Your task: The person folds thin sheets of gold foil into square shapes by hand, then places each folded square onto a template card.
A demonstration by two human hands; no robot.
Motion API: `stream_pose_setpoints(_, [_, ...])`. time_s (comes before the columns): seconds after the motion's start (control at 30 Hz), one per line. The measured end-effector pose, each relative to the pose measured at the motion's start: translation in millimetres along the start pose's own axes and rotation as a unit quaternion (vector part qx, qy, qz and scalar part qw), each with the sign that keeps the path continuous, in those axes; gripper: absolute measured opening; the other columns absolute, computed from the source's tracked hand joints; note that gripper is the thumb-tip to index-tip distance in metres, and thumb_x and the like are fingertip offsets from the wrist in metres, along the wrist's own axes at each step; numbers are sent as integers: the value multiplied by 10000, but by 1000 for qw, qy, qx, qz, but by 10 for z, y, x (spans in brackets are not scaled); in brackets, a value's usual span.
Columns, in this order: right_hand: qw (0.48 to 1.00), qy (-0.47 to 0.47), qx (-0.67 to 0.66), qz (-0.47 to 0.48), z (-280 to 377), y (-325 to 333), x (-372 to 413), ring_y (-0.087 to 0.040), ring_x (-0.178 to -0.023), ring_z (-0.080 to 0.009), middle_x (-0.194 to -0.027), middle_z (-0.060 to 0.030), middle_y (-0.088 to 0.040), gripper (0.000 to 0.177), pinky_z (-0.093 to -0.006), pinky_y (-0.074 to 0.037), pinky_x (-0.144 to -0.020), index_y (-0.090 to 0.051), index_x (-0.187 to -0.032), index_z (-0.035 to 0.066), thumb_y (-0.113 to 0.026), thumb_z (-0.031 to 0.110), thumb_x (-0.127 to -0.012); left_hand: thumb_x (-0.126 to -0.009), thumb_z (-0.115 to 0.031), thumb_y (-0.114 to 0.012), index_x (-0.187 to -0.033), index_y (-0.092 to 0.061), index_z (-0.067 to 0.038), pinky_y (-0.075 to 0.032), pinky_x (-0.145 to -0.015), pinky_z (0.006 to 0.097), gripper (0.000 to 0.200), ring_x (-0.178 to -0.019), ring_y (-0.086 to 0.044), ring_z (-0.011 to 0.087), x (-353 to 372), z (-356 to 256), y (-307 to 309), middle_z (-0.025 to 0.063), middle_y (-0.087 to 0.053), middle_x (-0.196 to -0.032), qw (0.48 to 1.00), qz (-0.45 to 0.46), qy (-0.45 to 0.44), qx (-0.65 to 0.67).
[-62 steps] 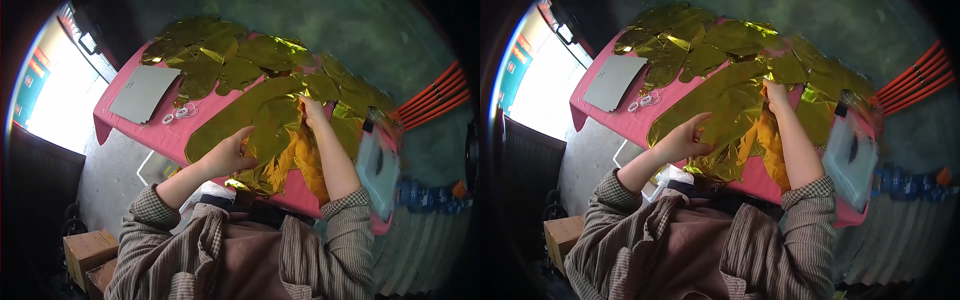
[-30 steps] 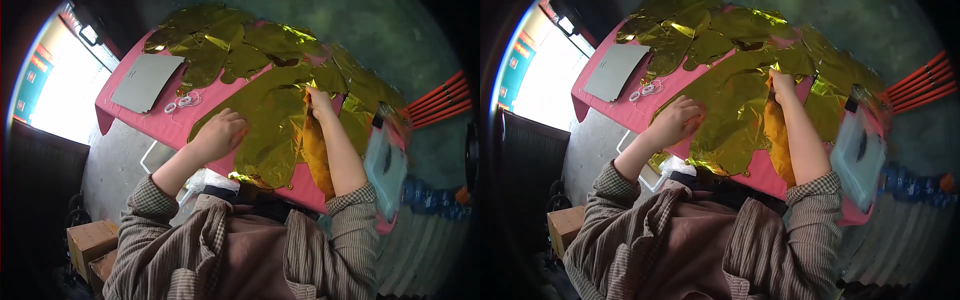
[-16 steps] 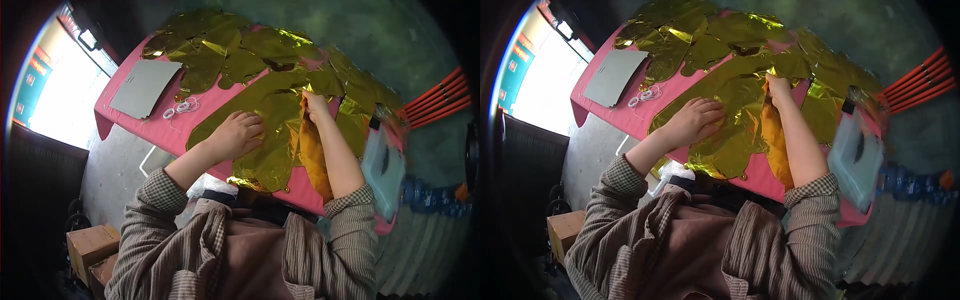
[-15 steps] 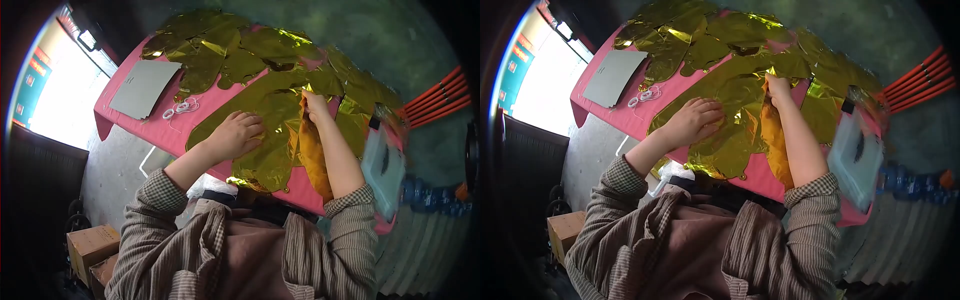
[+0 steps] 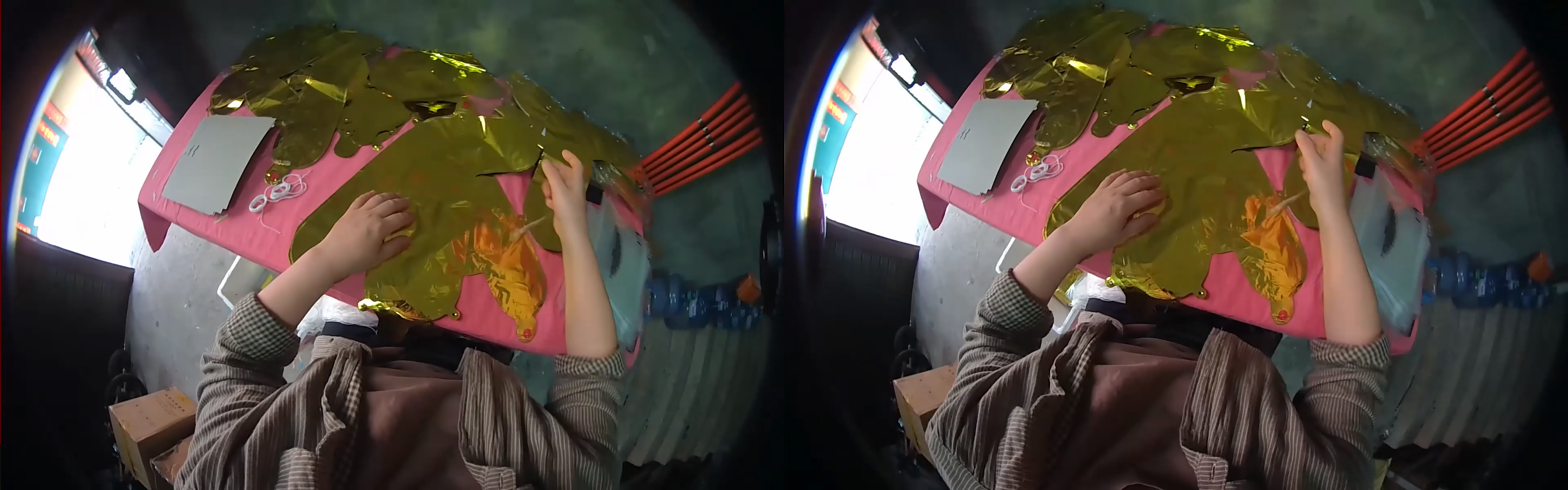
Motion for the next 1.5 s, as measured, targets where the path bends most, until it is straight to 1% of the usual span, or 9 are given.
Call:
stream_pose_setpoints(0.37, [958, -72, 58, 273, 458, 1217, 1420, -360, -550, -44, -628, 38, -431, 691, -199, -250, -514, -485, -957, 77, -188, 697, -886, -824, -260, -611, -1103, -593, -75, -323, -1026, 434, 335, -1195, -452, 282, 12, -16, -13, 103, -531, -1222, 1000, -6, 8, -2])
stream_pose_setpoints(0.53, [875, -251, 175, 377, 308, 1608, 2092, -462, -617, -87, -664, -6, -515, 584, -221, -345, -576, -545, -925, 44, -255, 550, -949, -822, -225, -621, -1090, -607, -61, -341, -1009, 420, 314, -1183, -461, 296, 20, -6, -17, 120, -538, -1210, 1000, -12, 3, 4])
stream_pose_setpoints(0.7, [836, -4, 423, 348, 322, 1676, 2400, -585, -825, -230, -783, -95, -624, 138, -405, -394, -931, -618, -893, 9, -623, 83, -777, -822, -213, -616, -1094, -605, -55, -361, -989, 417, 315, -1160, -476, 300, 8, 7, -25, 128, -545, -1197, 1000, -19, -11, 8])
stream_pose_setpoints(0.8, [829, 13, 489, 269, 448, 1663, 2356, -599, -867, -259, -809, -114, -628, 181, -449, -371, -965, -626, -865, 12, -685, 37, -696, -823, -210, -611, -1102, -600, -56, -360, -986, 412, 319, -1156, -475, 296, 8, 12, -26, 127, -543, -1197, 1000, -16, -11, 7])
stream_pose_setpoints(0.97, [806, -135, 550, 171, 471, 1594, 2253, -587, -826, -289, -806, -129, -591, 199, -391, -448, -822, -603, -848, 1, -702, 25, -677, -824, -214, -608, -1105, -594, -58, -357, -985, 407, 322, -1158, -469, 289, 12, 38, -47, 121, -537, -1199, 1000, -9, -13, 10])
stream_pose_setpoints(1.03, [844, 54, 514, 147, 663, 1391, 2240, -583, -798, -290, -782, -125, -583, 181, -364, -457, -718, -588, -811, -5, -703, 11, -671, -825, -216, -607, -1104, -593, -57, -355, -986, 407, 321, -1159, -467, 287, 7, 42, -43, 119, -535, -1200, 1000, -10, -13, 12])
stream_pose_setpoints(1.17, [877, -15, 448, 172, 584, 1285, 2056, -582, -831, -298, -842, -130, -594, 200, -368, -460, -730, -600, -855, 2, -698, 11, -681, -826, -212, -607, -1106, -593, -58, -353, -989, 410, 321, -1160, -467, 287, 14, 35, -46, 116, -535, -1198, 1000, -4, -13, 13])
stream_pose_setpoints(1.23, [865, 183, 410, 224, 608, 924, 1972, -585, -898, -297, -918, -133, -599, 208, -377, -467, -752, -608, -894, -1, -688, 13, -703, -825, -212, -608, -1107, -593, -57, -352, -990, 411, 322, -1162, -466, 288, 6, 28, -39, 115, -535, -1198, 1000, -6, -20, 9])
stream_pose_setpoints(1.5, [807, 354, 363, 303, 81, -487, 1430, -356, -1301, -320, -1379, -170, -409, 494, -422, -277, -1083, -492, -1251, -17, -616, 224, -837, -820, -266, -607, -1088, -603, -83, -338, -1006, 419, 324, -1146, -478, 262, 11, 50, -56, 89, -550, -1170, 1000, -22, -17, 12])
Point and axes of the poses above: each hand's wrist, its own x-axis away from the middle knuckle, its own y-axis out of the back of the hand, z = x × y, the point moved 4 cm from there along -x, towards the middle knuckle
